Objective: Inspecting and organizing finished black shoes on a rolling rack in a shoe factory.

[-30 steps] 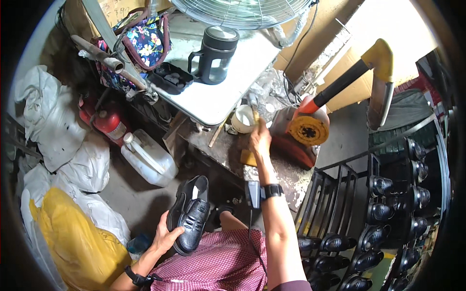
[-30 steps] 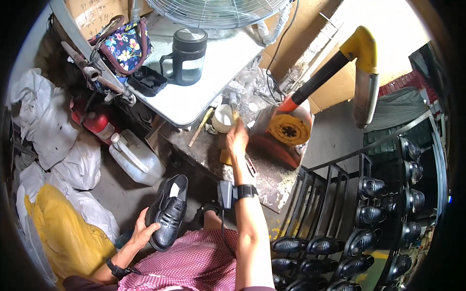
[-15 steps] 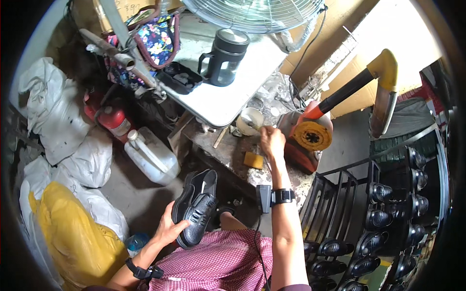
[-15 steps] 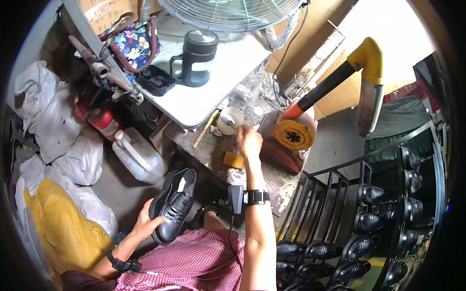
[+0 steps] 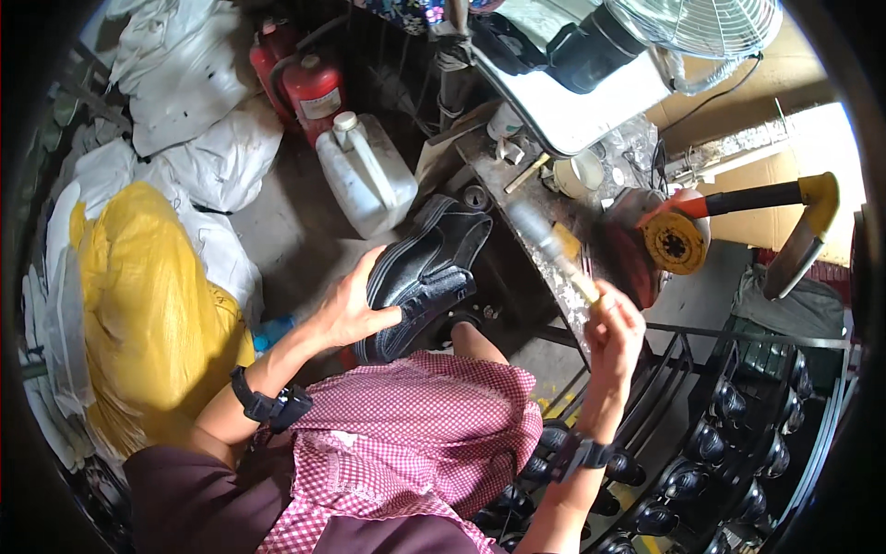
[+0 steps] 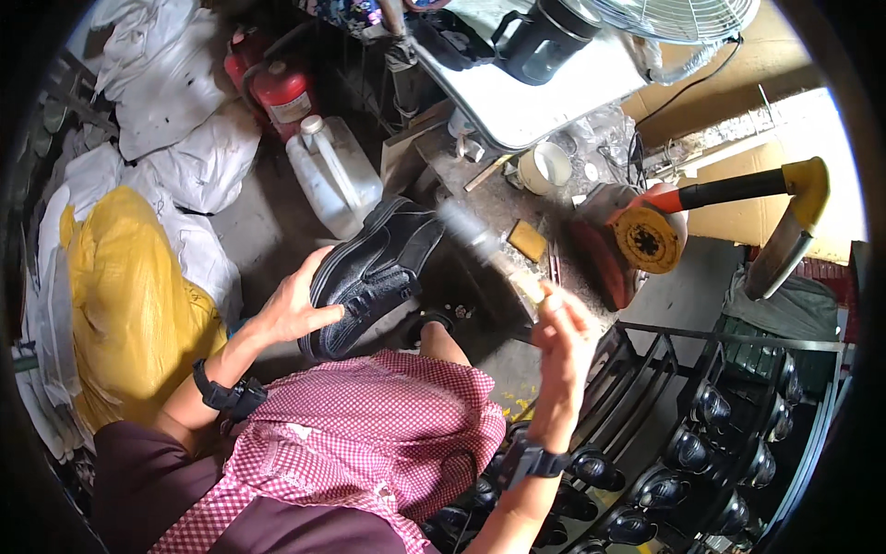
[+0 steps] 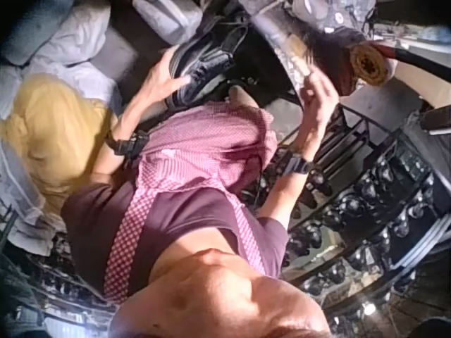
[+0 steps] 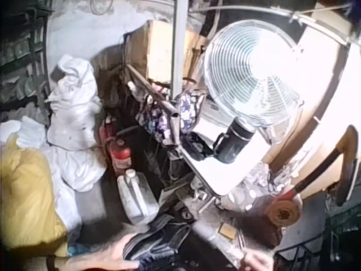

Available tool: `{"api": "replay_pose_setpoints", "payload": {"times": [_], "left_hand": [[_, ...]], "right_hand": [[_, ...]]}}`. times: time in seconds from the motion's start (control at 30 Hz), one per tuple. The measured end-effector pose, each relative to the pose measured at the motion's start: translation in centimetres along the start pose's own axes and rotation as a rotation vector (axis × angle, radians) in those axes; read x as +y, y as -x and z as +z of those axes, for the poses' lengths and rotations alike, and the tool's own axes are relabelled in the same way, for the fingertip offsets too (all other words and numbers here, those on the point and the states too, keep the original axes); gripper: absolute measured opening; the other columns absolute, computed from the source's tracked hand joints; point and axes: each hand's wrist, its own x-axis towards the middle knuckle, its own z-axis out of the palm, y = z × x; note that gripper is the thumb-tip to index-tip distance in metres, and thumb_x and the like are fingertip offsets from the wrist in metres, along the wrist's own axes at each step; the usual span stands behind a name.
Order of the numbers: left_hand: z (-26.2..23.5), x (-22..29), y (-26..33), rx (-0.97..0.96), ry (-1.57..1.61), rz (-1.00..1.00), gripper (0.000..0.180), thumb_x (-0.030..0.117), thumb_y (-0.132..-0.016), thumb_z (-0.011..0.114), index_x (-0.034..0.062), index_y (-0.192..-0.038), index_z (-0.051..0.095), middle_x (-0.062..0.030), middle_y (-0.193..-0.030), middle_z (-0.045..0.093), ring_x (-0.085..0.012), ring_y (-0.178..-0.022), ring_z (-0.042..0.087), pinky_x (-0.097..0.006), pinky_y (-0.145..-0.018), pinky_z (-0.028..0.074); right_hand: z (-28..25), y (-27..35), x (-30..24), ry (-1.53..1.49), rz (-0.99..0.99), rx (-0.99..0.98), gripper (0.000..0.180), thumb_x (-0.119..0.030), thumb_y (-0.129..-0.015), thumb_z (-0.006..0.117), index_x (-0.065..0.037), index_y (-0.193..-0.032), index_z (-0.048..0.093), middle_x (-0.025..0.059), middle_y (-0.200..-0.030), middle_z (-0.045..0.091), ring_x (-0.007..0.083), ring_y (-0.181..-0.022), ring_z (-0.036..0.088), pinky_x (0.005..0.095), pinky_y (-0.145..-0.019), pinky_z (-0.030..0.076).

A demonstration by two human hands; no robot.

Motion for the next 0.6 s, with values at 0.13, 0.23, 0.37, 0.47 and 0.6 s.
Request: {"api": "replay_pose_setpoints", "payload": {"times": [0.13,0.23,0.37,0.47,0.6], "left_hand": [[-1.1,1.3,1.3,-0.056,-0.056,-0.075,0.079,0.019,-0.065,0.068,0.0024,-0.133,0.029,-0.0215,-0.107,0.058,-0.0309,-0.099,0.059,-0.035,-0.088,0.045],[-1.4,0.5,2.2,-0.033,-0.076,0.0,0.081,0.02,-0.065,0.068,0.0022,-0.134,0.028,-0.022,-0.106,0.059,-0.0313,-0.096,0.06,-0.035,-0.086,0.047],[-2.3,0.7,3.1,-0.044,-0.102,0.086,0.083,0.019,-0.065,0.068,0.0015,-0.135,0.027,-0.0233,-0.104,0.06,-0.0321,-0.094,0.061,-0.035,-0.084,0.048],[-3.2,2.0,3.3,-0.104,-0.051,-0.054,0.079,0.015,-0.064,0.067,-0.0018,-0.132,0.031,-0.0224,-0.113,0.057,-0.0288,-0.105,0.058,-0.034,-0.092,0.044],[-3.4,1.8,3.6,-0.1,-0.165,0.018,0.079,0.015,-0.064,0.067,-0.0022,-0.132,0.031,-0.0229,-0.112,0.058,-0.0293,-0.105,0.058,-0.034,-0.091,0.045]], "right_hand": [[4.4,3.9,0.9,0.133,0.109,-0.239,0.023,-0.014,-0.083,0.065,0.0,-0.101,0.066,-0.0013,-0.068,0.056,0.0026,-0.053,0.042,0.0179,-0.046,0.03],[5.9,4.3,0.4,0.448,0.044,-0.298,0.02,-0.01,-0.086,0.061,0.0,-0.102,0.065,-0.0021,-0.076,0.06,0.0031,-0.066,0.048,0.017,-0.056,0.036],[4.5,3.7,0.6,0.287,0.049,-0.412,0.021,-0.012,-0.086,0.062,0.0,-0.103,0.065,0.0024,-0.088,0.065,0.0065,-0.077,0.055,0.0193,-0.069,0.043],[5.2,3.6,0.1,0.47,-0.034,-0.235,0.02,-0.011,-0.086,0.061,0.0,-0.103,0.065,0.0031,-0.089,0.065,0.0082,-0.08,0.056,0.0221,-0.073,0.045],[6.0,4.1,0.0,0.39,-0.024,-0.449,0.021,-0.013,-0.087,0.061,-0.001,-0.103,0.065,-0.0011,-0.082,0.061,0.0021,-0.068,0.049,0.0159,-0.059,0.037]]}}
